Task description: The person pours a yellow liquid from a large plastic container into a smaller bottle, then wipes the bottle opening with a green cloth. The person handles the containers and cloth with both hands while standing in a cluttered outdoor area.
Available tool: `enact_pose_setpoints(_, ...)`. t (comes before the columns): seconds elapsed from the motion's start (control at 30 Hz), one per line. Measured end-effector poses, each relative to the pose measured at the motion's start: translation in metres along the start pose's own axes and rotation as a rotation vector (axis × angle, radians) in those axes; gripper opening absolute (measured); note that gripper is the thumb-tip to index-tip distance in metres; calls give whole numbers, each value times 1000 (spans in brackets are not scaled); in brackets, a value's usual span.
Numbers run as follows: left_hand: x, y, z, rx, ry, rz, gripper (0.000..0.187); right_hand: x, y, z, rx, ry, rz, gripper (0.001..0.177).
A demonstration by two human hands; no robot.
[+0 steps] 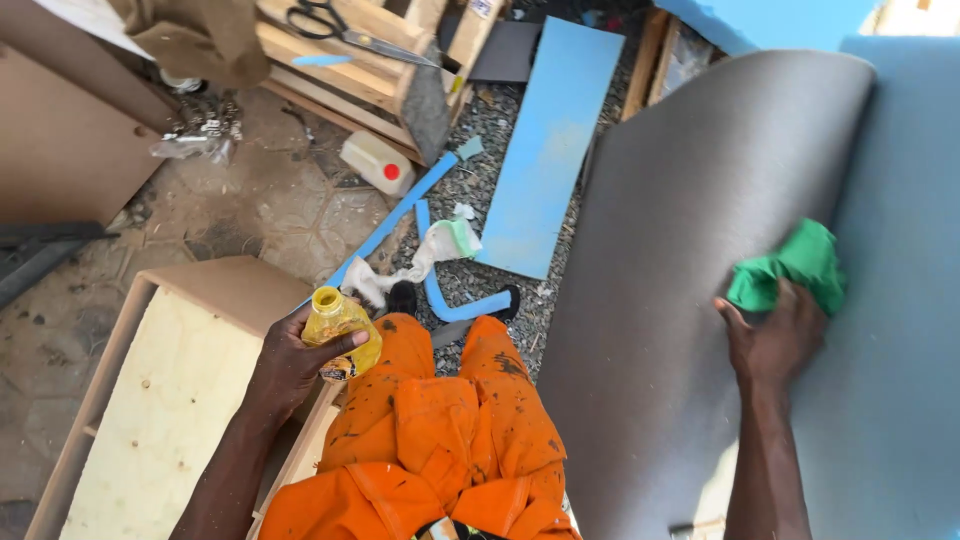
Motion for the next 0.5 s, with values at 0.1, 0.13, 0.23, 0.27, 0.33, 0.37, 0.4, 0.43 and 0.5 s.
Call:
enact_pose_setpoints(0.1,17,25,5,-126,-50,11,45,-5,7,1,-184,-42,36,82)
enact_pose_setpoints(0.13,29,34,1,-139,-52,30,45,3,21,-27,-171,-24,41,82)
enact_pose_setpoints(0.23,64,62,-1,-217,-175,7,41,11,39,-112,132,43,127,29)
enact_pose_setpoints(0.27,76,67,4,-257,-211,-28,40,11,20,-141,234,-49,-108,19)
enact_pose_setpoints(0.33,95,83,10,-296,-241,-67,38,5,13,-215,329,-137,-351,21)
enact_pose_setpoints(0.37,113,89,12,-298,-197,-31,36,12,14,-263,443,-128,-502,26)
enact_pose_setpoints(0.4,133,95,15,-300,-152,5,33,19,13,-313,555,-114,-654,34)
enact_pose_setpoints(0.43,142,104,18,-303,-150,23,33,24,2,-358,563,-99,-663,34)
enact_pose_setpoints(0.5,167,120,19,-177,-66,148,36,27,-29,-450,552,79,-954,29)
Point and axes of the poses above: each hand's wrist, its own x-axis towards the middle knuckle, its own y-axis out of the back of the hand, z = x × y, the point moved 2 cm from there along x, towards the middle knuckle, and after that the axes turned 15 degrees about -x, right-handed, at the moved point
